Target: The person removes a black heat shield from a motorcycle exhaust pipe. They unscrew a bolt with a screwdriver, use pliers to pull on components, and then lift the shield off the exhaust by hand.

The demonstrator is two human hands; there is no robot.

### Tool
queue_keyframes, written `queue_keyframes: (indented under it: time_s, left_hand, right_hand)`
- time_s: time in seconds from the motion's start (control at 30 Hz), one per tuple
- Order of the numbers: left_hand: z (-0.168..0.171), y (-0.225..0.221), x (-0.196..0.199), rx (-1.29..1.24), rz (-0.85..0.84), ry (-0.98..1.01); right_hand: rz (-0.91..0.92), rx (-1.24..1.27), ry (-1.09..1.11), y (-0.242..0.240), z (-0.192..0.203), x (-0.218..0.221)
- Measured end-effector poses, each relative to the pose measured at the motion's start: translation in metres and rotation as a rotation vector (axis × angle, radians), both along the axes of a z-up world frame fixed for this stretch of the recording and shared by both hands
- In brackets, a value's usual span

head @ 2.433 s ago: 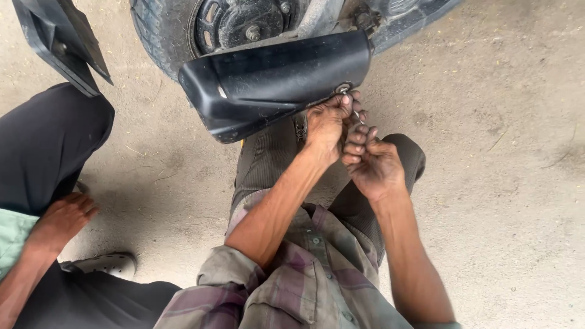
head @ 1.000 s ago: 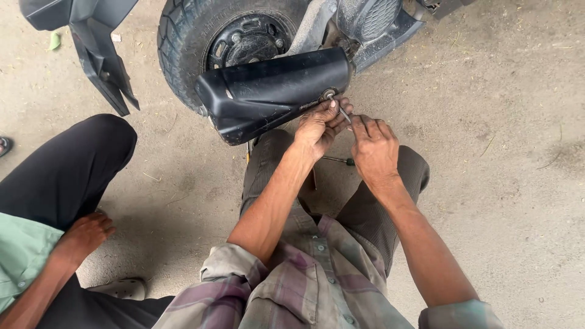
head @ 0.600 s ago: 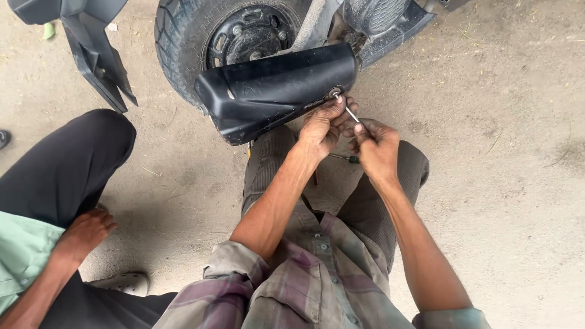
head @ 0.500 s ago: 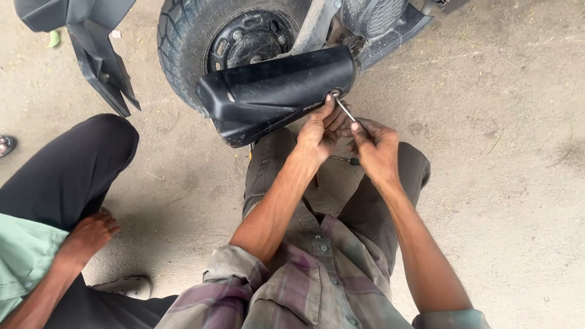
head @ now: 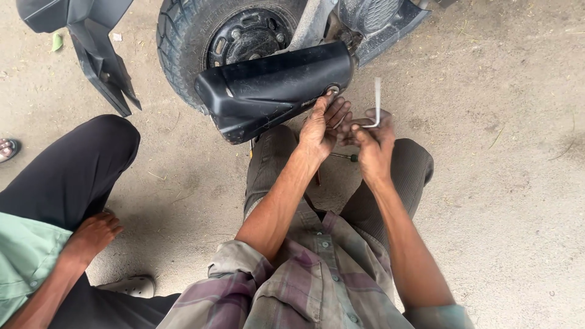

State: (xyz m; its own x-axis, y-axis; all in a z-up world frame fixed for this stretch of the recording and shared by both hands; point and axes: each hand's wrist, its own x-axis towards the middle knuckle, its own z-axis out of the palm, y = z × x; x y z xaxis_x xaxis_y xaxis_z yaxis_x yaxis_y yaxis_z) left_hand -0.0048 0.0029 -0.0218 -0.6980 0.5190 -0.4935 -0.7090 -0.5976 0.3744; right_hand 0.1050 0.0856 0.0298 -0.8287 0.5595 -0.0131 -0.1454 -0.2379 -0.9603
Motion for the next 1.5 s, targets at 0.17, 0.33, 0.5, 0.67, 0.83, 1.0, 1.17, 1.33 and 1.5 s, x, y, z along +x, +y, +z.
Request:
queue_keyframes:
  time_s: [0.17, 0.33, 0.5, 0.67, 0.83, 1.0, 1.17, 1.33, 1.5]
  left_hand:
    - [-0.02, -0.011, -0.003, -0.099, -0.133, 0.124]
    - [-0.043, -0.013, -0.016, -0.115, -0.178, 0.209]
    - [-0.037, -0.016, -0.018, -0.12, -0.183, 0.183]
    - [-0.02, -0.022, -0.016, -0.136, -0.234, 0.187]
    - [-0.009, -0.025, -0.016, -0.145, -0.256, 0.165]
    - [-0.011, -0.024, -0.018, -0.105, -0.249, 0.166]
    - [-0.025, -0.023, -0.021, -0.176, -0.313, 0.216]
    - [-0.021, -0.019, -0.023, -0.215, -0.315, 0.198]
    - [-0.012, -0.026, -0.028, -0.31, -0.416, 0.123]
  right_hand:
    - [0.016, 0.253, -0.16, 0.009, -0.012, -0.033]
    - [-0.021, 0.653, -0.222, 0.006, -0.03, -0.05]
    - [-0.102, 1.063, 0.041, 0.017, -0.032, -0.05]
    - [-0.048, 1.03, -0.064, 0.019, -0.024, -0.049]
    - [0.018, 0.63, -0.338, 0.03, -0.028, -0.052]
    - [0.066, 0.725, -0.136, 0.04, -0.033, -0.045]
    - [-0.025, 0.742, -0.237, 0.033, -0.04, -0.044]
    - [-0.075, 0.696, -0.294, 0.034, -0.051, -0.043]
    - [-0.093, 0.285, -0.183, 0.035, -0.056, -0.038]
